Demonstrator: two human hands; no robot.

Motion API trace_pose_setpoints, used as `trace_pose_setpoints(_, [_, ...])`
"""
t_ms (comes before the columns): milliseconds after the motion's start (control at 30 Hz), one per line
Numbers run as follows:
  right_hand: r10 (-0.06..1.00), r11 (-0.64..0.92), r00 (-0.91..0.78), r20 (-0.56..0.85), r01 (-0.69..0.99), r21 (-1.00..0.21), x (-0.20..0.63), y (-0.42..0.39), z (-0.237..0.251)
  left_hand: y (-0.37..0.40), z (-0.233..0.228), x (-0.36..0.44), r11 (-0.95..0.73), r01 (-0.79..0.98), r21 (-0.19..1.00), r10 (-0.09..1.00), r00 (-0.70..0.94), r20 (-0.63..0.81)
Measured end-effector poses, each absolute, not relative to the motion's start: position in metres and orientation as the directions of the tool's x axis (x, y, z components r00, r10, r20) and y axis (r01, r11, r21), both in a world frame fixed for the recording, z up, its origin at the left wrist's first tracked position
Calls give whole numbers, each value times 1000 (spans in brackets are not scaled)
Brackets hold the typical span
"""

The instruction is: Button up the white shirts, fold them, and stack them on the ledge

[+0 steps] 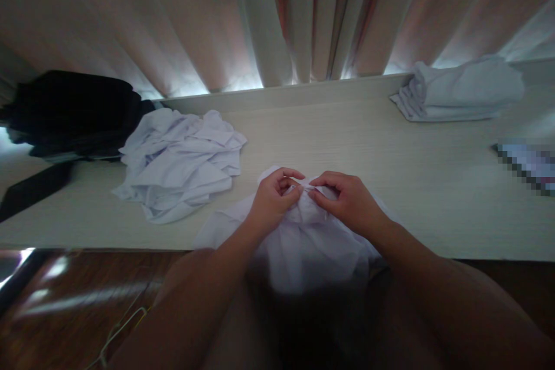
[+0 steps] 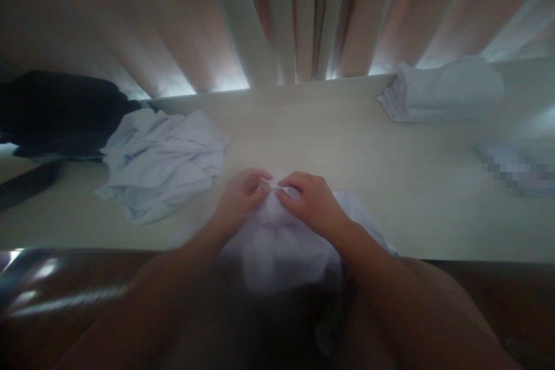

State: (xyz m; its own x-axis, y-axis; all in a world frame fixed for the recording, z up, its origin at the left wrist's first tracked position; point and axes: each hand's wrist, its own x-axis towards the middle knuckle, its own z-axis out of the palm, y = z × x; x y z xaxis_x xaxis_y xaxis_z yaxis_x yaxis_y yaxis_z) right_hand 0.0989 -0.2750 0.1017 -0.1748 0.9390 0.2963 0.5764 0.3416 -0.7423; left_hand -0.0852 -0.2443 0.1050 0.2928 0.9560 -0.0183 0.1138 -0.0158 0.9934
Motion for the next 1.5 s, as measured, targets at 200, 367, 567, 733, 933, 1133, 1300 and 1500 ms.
trace_pose_setpoints(200, [925,378,-203,321,585,-718,100,-275,104,-243,98,-89,-43,31,999,923,384,28])
trace_pose_setpoints(367, [917,395,-208,340,599,-697,99,-275,104,-243,98,-89,-75,49,996,923,383,51])
trace_pose_setpoints(567, [918,390,-181,353,581,-715,96,-277,103,-243,98,-87,-50,48,998,932,361,29])
trace_pose_setpoints(733, [947,317,-143,288,566,-761,96,-277,101,-243,96,-86,-48,38,998,940,341,33])
trace_pose_setpoints(933, [975,220,-127,180,509,-832,99,-275,104,-244,99,-86,-11,-15,1000,941,338,16])
trace_pose_setpoints(1133, [986,159,-114,119,454,-877,99,-277,108,-245,99,-88,1,-41,999,931,365,14])
trace_pose_setpoints(1300, [988,156,-92,127,491,-857,97,-278,108,-245,97,-89,-10,-6,1000,926,376,12])
trace_pose_setpoints(1500, [989,149,-73,130,472,-869,93,-278,105,-246,100,-87,-62,28,998,938,344,49])
